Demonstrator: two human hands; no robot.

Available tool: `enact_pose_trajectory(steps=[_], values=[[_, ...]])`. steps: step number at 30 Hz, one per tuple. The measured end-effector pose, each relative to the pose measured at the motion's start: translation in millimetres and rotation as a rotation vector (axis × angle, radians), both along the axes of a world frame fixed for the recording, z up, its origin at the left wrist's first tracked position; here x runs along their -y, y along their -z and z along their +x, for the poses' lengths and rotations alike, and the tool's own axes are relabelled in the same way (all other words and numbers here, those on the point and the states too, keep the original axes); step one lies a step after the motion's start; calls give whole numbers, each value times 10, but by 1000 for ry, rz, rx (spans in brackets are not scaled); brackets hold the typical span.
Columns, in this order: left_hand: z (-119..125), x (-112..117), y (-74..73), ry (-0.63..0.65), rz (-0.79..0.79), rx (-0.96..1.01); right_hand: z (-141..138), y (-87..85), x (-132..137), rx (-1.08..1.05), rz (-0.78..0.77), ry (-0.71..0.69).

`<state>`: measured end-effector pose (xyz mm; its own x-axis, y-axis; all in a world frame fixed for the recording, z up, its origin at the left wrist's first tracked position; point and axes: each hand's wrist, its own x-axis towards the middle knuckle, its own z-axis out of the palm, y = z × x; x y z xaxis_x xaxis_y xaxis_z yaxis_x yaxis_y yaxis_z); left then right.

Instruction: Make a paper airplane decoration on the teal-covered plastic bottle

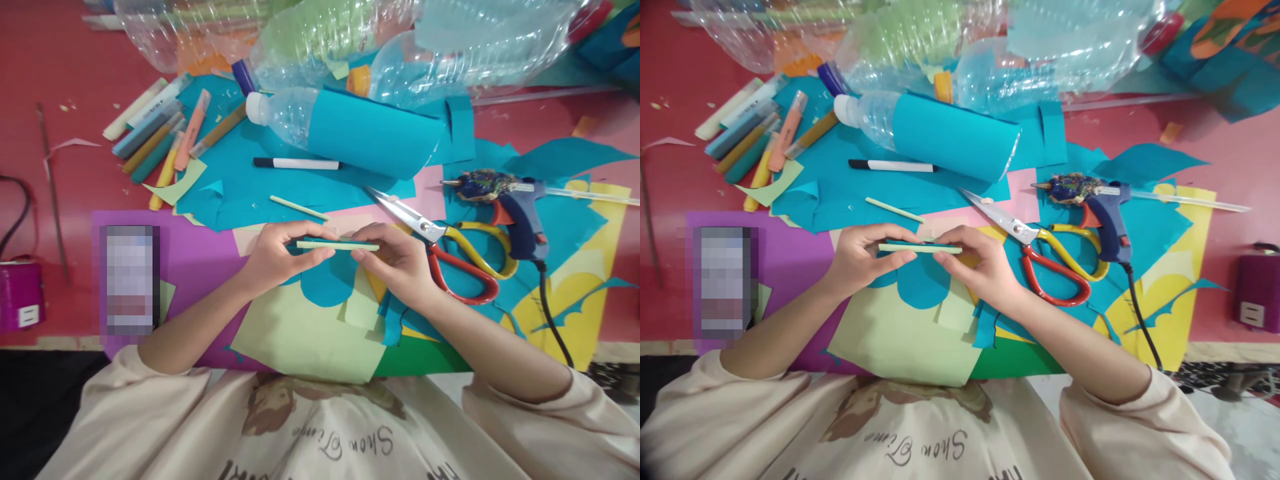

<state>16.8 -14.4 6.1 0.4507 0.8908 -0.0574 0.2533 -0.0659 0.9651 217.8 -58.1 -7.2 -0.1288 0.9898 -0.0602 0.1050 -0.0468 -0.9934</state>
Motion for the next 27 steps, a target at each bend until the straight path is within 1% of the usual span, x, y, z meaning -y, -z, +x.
enact_pose_trajectory(steps=[9,14,19,21,24,27], values=[[8,18,-21,11,73,-57,0,-1,-8,20,5,-7],[7,23,-23,10,93,-42,-6,5,-3,12,8,-6],[1,26,-16,7,105,-41,-4,17,4,-16,68,5],[0,29,-6,6,113,-36,0,13,3,-4,55,-3],[5,40,11,5,105,-31,4,2,2,2,23,-24],[10,49,20,-1,75,-6,6,3,2,-6,53,-38]])
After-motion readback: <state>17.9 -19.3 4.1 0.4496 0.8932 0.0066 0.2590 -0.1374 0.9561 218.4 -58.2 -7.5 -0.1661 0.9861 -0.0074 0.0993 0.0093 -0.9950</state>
